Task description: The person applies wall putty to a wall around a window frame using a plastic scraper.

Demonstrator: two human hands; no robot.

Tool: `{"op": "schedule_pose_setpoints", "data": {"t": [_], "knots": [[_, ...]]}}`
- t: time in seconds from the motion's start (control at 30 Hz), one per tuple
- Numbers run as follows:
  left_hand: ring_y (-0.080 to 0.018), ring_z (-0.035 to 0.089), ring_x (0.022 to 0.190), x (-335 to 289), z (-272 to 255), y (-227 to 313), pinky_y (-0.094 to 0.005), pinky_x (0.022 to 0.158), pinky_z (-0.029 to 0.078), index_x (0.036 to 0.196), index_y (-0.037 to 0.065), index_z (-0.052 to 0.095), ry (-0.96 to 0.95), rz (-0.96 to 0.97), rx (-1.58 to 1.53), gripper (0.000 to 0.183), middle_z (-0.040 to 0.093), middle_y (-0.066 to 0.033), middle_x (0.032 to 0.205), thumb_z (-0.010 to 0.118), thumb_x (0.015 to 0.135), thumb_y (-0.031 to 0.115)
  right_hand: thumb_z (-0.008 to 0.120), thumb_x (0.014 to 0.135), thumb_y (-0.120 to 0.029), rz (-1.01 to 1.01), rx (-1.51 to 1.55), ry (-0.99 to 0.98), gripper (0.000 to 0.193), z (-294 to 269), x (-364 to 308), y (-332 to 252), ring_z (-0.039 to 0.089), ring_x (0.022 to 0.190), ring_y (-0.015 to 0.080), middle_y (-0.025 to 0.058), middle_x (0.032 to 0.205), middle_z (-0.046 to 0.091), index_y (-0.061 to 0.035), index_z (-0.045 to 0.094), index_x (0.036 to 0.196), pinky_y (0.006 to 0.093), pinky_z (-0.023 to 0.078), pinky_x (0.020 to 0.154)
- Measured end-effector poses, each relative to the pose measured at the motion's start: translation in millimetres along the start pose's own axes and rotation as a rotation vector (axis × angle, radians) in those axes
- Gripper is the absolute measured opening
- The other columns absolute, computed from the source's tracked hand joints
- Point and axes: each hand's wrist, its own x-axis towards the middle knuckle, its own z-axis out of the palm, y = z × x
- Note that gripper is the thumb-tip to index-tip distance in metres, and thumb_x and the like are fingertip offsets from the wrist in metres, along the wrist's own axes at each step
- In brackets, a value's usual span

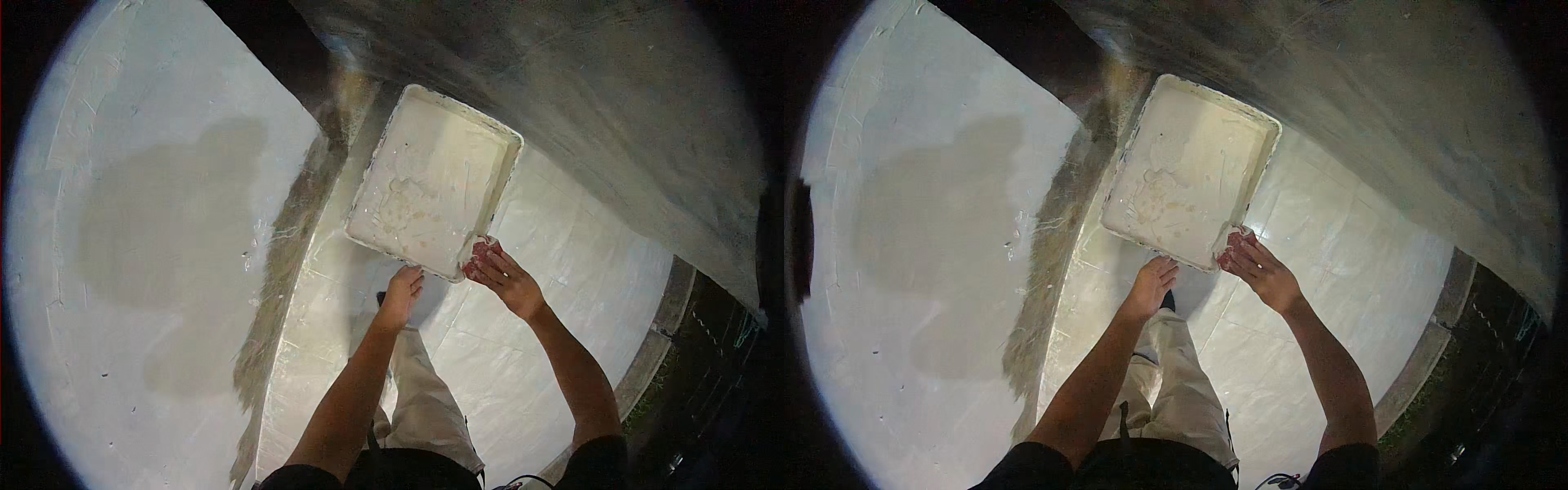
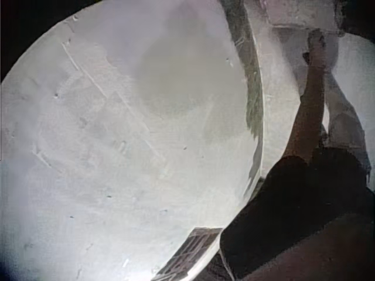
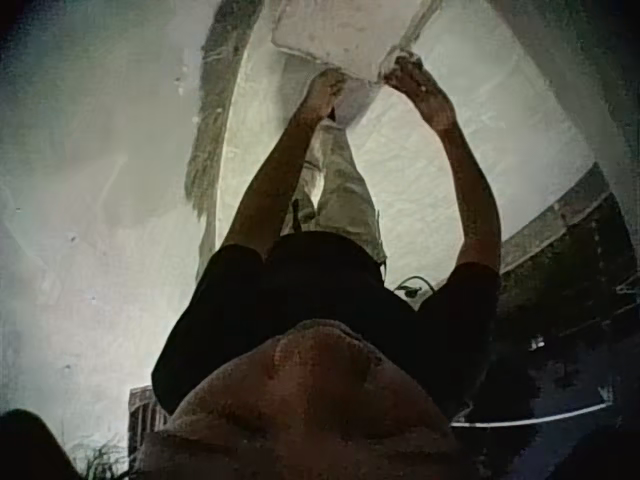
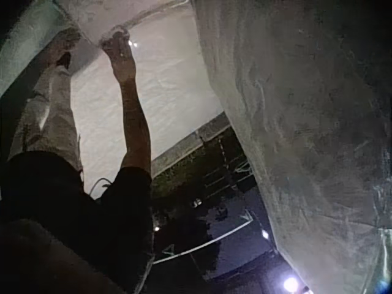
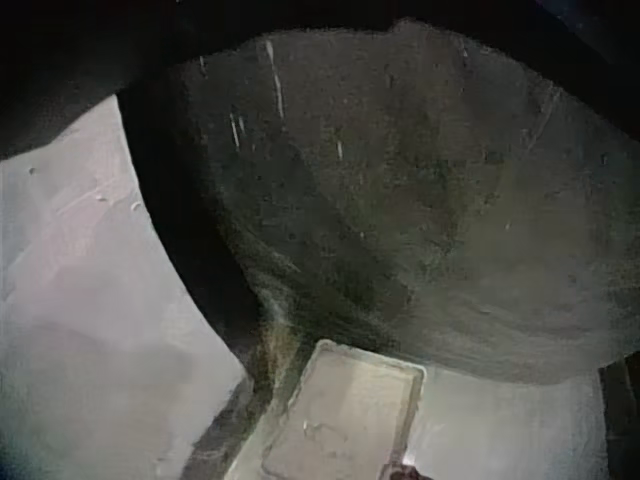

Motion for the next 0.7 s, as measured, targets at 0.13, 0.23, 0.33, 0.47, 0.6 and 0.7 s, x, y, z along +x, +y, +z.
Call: {"op": "schedule_pose_setpoints", "data": {"t": [0.13,0.23,0.33,0.47,0.6,0.7], "knots": [[-0.0345,0.032,0.142,6,2,1,-0.0438,0.119,0.019,0.146,-0.004,0.032,0.009,-0.002,-0.069,0.067,0.037,-0.0229,0.151,0.050,0.096,0.036,0.058,0.085,-0.010,-0.026,-0.064,-0.079,0.050,-7,-8,2,0.032,0.145,0.0236,0.0005,0.149,0.044,-0.0169,0.057,0.135,0.0422,0.028,0.123],[-0.0330,0.033,0.142,4,0,0,-0.0428,0.119,0.018,0.144,-0.003,0.035,0.027,0.000,-0.098,0.064,0.038,-0.0228,0.151,0.051,0.095,0.036,0.059,0.084,-0.010,-0.038,-0.036,-0.025,0.051,-19,-18,3,0.034,0.144,0.0242,0.0022,0.148,0.046,-0.0157,0.056,0.135,0.0422,0.030,0.122],[-0.0315,0.034,0.141,0,7,1,-0.0419,0.119,0.018,0.141,-0.002,0.039,0.051,-0.002,-0.121,0.061,0.040,-0.0217,0.150,0.052,0.094,0.035,0.060,0.083,-0.007,0.020,0.084,0.004,0.048,-25,-33,2,0.041,0.139,0.0235,0.0052,0.141,0.054,-0.0124,0.060,0.131,0.0417,0.035,0.119],[-0.0295,0.036,0.140,-4,8,0,-0.0405,0.118,0.020,0.137,0.000,0.043,0.096,0.024,-0.050,0.058,0.043,-0.0196,0.148,0.055,0.093,0.035,0.059,0.088,-0.004,0.334,0.262,0.185,0.037,-47,-24,-24,0.057,0.124,0.0260,0.0094,0.126,0.065,-0.0065,0.064,0.125,0.0394,0.047,0.108],[-0.0289,0.035,0.141,4,11,-8,-0.0399,0.117,0.021,0.136,0.001,0.045,0.101,0.023,-0.111,0.057,0.042,-0.0187,0.149,0.057,0.092,0.034,0.056,0.100,-0.010,1.017,1.120,0.625,0.021,7,-10,-35,0.066,0.087,0.0150,0.0152,0.096,0.070,0.0042,0.063,0.114,0.0318,0.056,0.081],[-0.0283,0.036,0.140,3,4,-8,-0.0397,0.117,0.022,0.135,0.002,0.046,0.109,0.008,-0.142,0.055,0.043,-0.0175,0.149,0.058,0.091,0.034,0.056,0.100,-0.010,1.087,1.388,0.716,0.021,19,16,-41,0.065,0.086,0.0149,0.0105,0.097,0.068,0.0057,0.062,0.113,0.0309,0.056,0.079]]}}
